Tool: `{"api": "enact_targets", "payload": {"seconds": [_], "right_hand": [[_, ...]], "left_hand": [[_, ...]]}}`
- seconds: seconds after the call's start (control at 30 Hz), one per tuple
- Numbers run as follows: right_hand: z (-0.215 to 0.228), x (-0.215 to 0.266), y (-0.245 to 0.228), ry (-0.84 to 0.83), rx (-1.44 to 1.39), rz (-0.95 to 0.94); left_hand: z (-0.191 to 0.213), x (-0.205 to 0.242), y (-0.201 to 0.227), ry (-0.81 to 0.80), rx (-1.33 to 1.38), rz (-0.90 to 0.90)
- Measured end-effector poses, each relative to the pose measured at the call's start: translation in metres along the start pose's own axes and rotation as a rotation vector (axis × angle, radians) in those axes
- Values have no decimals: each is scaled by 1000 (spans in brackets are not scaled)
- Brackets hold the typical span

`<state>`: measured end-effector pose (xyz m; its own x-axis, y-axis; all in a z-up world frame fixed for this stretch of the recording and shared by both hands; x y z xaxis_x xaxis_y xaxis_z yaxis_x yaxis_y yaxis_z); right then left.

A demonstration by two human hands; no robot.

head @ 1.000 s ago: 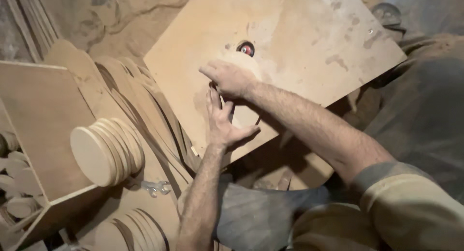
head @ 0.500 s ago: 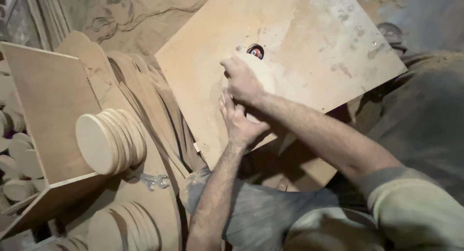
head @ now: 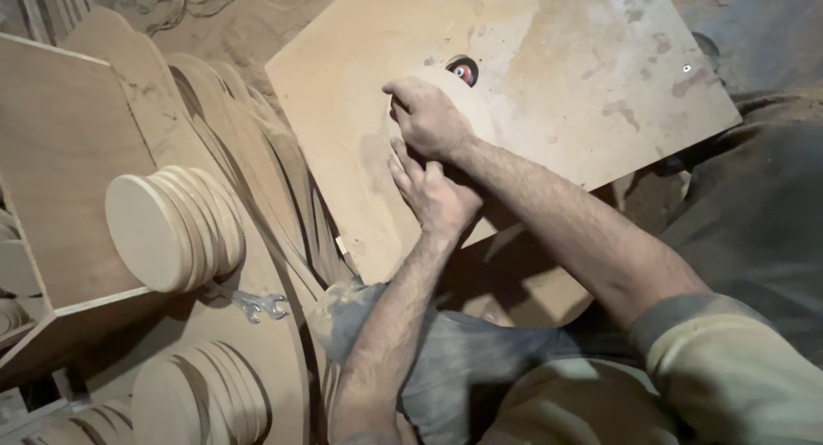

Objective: The person sits on the floor and repeatedly sands the edges of round wooden discs using a rotating sanding machine. They handle each disc one at a time, rotating it against the machine, then place the finished pieces into a nearby wooden bin.

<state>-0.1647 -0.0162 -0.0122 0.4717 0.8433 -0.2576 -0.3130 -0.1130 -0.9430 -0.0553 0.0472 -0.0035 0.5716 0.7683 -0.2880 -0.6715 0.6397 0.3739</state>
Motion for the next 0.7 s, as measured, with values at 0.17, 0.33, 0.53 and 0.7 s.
{"api": "enact_targets", "payload": {"seconds": [0.17,0.33,0.53,0.7], "right_hand": [[11,7,-5,216,-8,-34],[11,20,3,229,53,-61],[14,11,-6,139,30,-68],[6,8,5,70,8,-77]], "left_hand": [[-8,-2,-1,-162,-173,80],[-9,4,3,-323,-125,149],[31,-34,-20,-646,40,-210],[25,-46,-32,-589,110,-329]]}}
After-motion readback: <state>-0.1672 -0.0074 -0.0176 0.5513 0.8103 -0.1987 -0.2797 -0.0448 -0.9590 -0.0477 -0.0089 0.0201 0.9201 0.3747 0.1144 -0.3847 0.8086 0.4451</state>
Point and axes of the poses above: each hand's wrist, its own x-axis away from the middle knuckle, its own z-axis out of the back of the hand, y = z × x, the point moved 6 cm from there along -x, towards the middle knuckle, and after that the axes turned 2 degrees about -z, right-handed, at the moved point
